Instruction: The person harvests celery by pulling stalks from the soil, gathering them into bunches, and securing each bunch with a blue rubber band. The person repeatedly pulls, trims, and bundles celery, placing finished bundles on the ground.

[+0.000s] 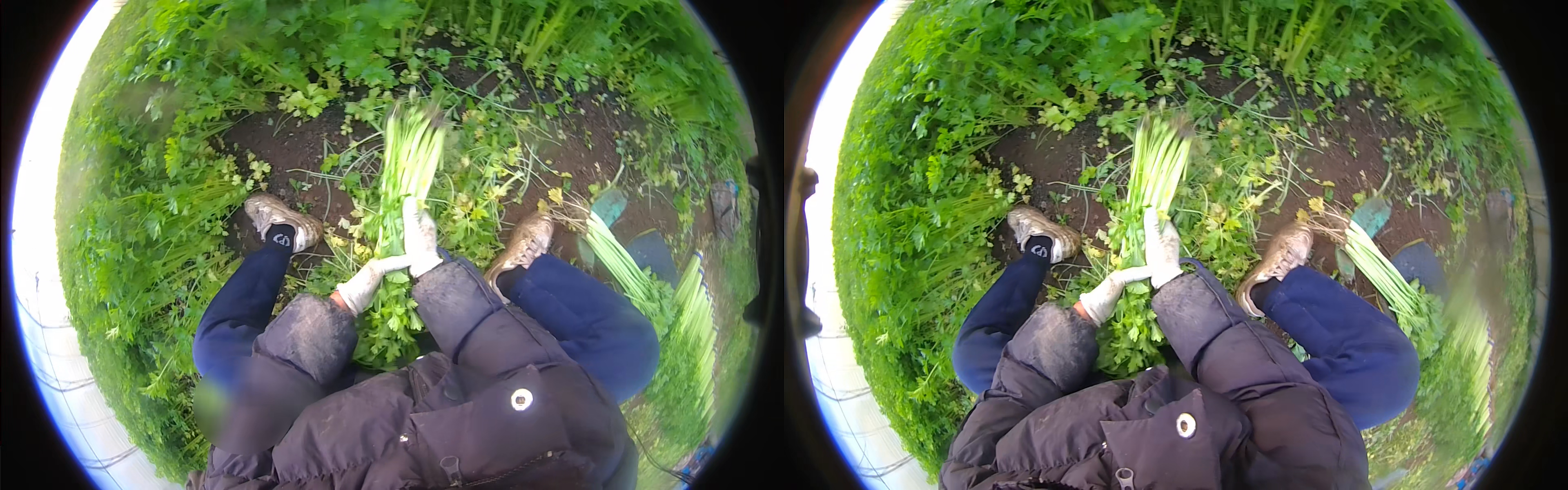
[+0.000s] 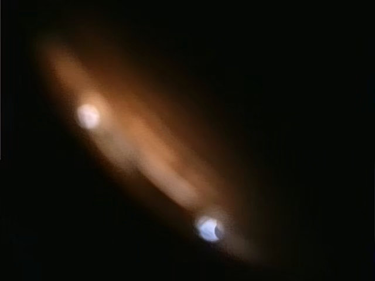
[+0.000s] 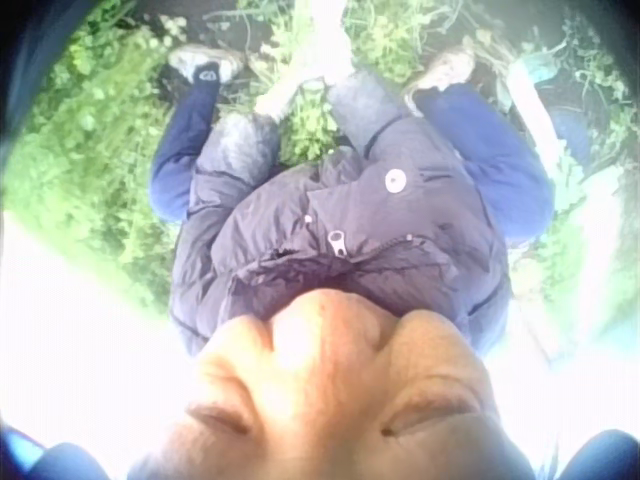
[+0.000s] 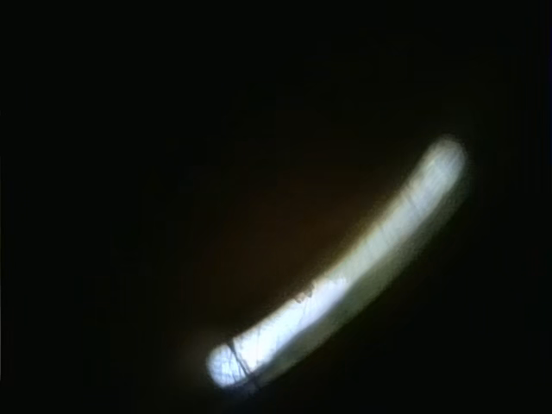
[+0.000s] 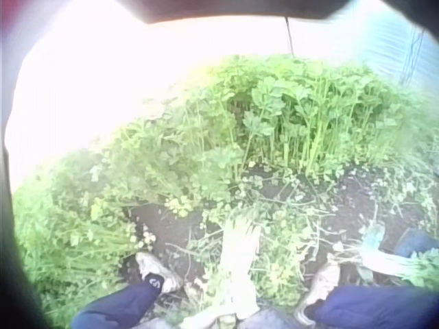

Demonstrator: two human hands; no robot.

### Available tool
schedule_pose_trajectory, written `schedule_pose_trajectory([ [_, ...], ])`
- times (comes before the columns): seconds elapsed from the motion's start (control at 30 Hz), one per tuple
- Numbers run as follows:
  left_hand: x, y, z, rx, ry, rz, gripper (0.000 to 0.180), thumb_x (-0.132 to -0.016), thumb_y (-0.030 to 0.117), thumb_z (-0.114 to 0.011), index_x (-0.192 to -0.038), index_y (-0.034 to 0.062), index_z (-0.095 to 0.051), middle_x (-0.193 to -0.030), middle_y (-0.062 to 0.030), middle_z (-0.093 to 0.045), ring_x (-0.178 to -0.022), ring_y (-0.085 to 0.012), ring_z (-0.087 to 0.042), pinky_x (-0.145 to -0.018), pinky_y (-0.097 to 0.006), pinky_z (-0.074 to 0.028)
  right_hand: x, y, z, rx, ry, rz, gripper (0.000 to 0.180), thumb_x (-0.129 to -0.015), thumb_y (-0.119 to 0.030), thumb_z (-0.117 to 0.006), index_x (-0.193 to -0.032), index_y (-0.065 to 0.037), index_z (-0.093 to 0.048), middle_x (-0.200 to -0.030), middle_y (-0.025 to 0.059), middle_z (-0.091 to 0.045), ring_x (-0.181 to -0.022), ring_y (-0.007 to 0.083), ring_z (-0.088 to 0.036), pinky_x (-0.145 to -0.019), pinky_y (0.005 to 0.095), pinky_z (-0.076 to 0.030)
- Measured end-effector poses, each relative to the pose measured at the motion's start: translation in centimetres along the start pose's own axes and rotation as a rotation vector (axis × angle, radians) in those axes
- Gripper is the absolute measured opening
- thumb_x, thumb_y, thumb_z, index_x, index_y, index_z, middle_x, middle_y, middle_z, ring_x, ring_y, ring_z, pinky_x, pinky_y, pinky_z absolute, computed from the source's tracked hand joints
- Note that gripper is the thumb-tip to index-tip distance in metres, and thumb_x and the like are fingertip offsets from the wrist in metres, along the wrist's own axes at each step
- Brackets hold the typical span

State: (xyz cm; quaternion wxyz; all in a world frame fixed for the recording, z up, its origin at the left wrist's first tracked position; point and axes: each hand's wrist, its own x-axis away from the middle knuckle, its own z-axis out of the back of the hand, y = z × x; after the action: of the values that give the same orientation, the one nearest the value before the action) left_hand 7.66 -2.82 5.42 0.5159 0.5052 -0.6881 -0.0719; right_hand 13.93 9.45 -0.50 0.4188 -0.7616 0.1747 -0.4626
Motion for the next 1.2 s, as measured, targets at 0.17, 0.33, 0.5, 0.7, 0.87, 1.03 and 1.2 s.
schedule_pose_trajectory([
  [0.17, -1.4, -0.3, 0.4, 0.249, 0.291, 0.248, 0.027, -0.086, 0.026, -0.071, -0.105, 0.007, -0.075, -0.097, -0.0015, -0.074, -0.099, -0.0167, -0.066, -0.103, -0.035, -0.044, -0.3, -2.4, 1.1, 0.141, -0.005, 0.525, 0.043, -0.107, -0.036, -0.05, -0.113, 0.005, -0.063, -0.094, 0.0135, -0.07, -0.084, 0.0211, -0.063, -0.075, 0.0365, -0.049],
  [0.33, -2.6, -4.2, 6.4, -0.116, 0.339, -0.147, 0.042, -0.086, 0.037, -0.072, -0.116, 0.0081, -0.071, -0.113, -0.009, -0.071, -0.099, -0.0235, -0.067, -0.085, -0.045, -0.055, -1.6, 2.1, 6.6, -0.004, -0.164, -0.534, 0.094, -0.094, -0.065, -0.059, -0.156, -0.002, -0.029, -0.152, 0.0258, -0.044, -0.132, 0.0368, -0.054, -0.109, 0.05, -0.046],
  [0.5, -0.8, -2.0, 6.6, 0.126, 0.285, 0.123, 0.034, -0.088, 0.032, -0.073, -0.114, 0.0116, -0.07, -0.107, -0.0094, -0.07, -0.092, -0.0237, -0.067, -0.078, -0.039, -0.057, 0.5, 3.1, 4.2, -0.258, -0.484, -0.571, 0.113, -0.08, -0.071, -0.072, -0.156, 0.001, -0.029, -0.156, 0.0249, -0.038, -0.146, 0.0355, -0.035, -0.116, 0.0513, -0.035],
  [0.7, 6.5, 9.4, 1.2, -0.271, 0.127, 0.067, 0.073, -0.084, 0.015, -0.074, -0.15, 0.0051, -0.047, -0.139, -0.0066, -0.061, -0.115, -0.0149, -0.059, -0.099, -0.031, -0.047, -4.3, -3.6, 0.7, -0.817, -0.16, -0.252, 0.084, -0.092, -0.057, -0.066, -0.155, -0.009, -0.037, -0.161, 0.0195, -0.035, -0.147, 0.0378, -0.033, -0.123, 0.0566, -0.02],
  [0.87, 14.2, 19.3, -0.7, -0.5, 0.299, 0.34, 0.075, -0.079, 0.002, -0.072, -0.149, 0.0025, -0.047, -0.14, -0.0078, -0.061, -0.123, -0.0173, -0.057, -0.109, -0.031, -0.043, -7.9, -4.2, 5.4, -0.56, 0.139, -0.042, 0.044, -0.096, -0.043, -0.069, -0.118, -0.006, -0.061, -0.106, 0.0094, -0.057, -0.09, 0.0207, -0.043, -0.078, 0.0365, -0.033],
  [1.03, 17.8, 23.9, -3.4, -0.749, 0.4, 0.407, 0.059, -0.077, 0.001, -0.074, -0.135, 0.0027, -0.061, -0.115, -0.0033, -0.069, -0.097, -0.0129, -0.065, -0.087, -0.03, -0.054, -8.8, -4.1, 9.3, -0.565, 0.31, -0.018, 0.02, -0.097, -0.03, -0.071, -0.095, -0.01, -0.068, -0.067, -0.0033, -0.065, -0.043, 0.003, -0.04, -0.035, 0.0214, -0.026],
  [1.2, 18.7, 25.3, -6.1, -0.96, 0.479, 0.432, 0.044, -0.078, 0.013, -0.08, -0.12, 0.0028, -0.069, -0.098, -0.0028, -0.073, -0.083, -0.0124, -0.065, -0.077, -0.03, -0.053, -6.6, -7.4, 6.7, 0.327, -0.097, 0.756, 0.051, -0.084, -0.04, -0.081, -0.118, -0.005, -0.066, -0.105, 0.0107, -0.067, -0.093, 0.0239, -0.062, -0.083, 0.0374, -0.051],
])
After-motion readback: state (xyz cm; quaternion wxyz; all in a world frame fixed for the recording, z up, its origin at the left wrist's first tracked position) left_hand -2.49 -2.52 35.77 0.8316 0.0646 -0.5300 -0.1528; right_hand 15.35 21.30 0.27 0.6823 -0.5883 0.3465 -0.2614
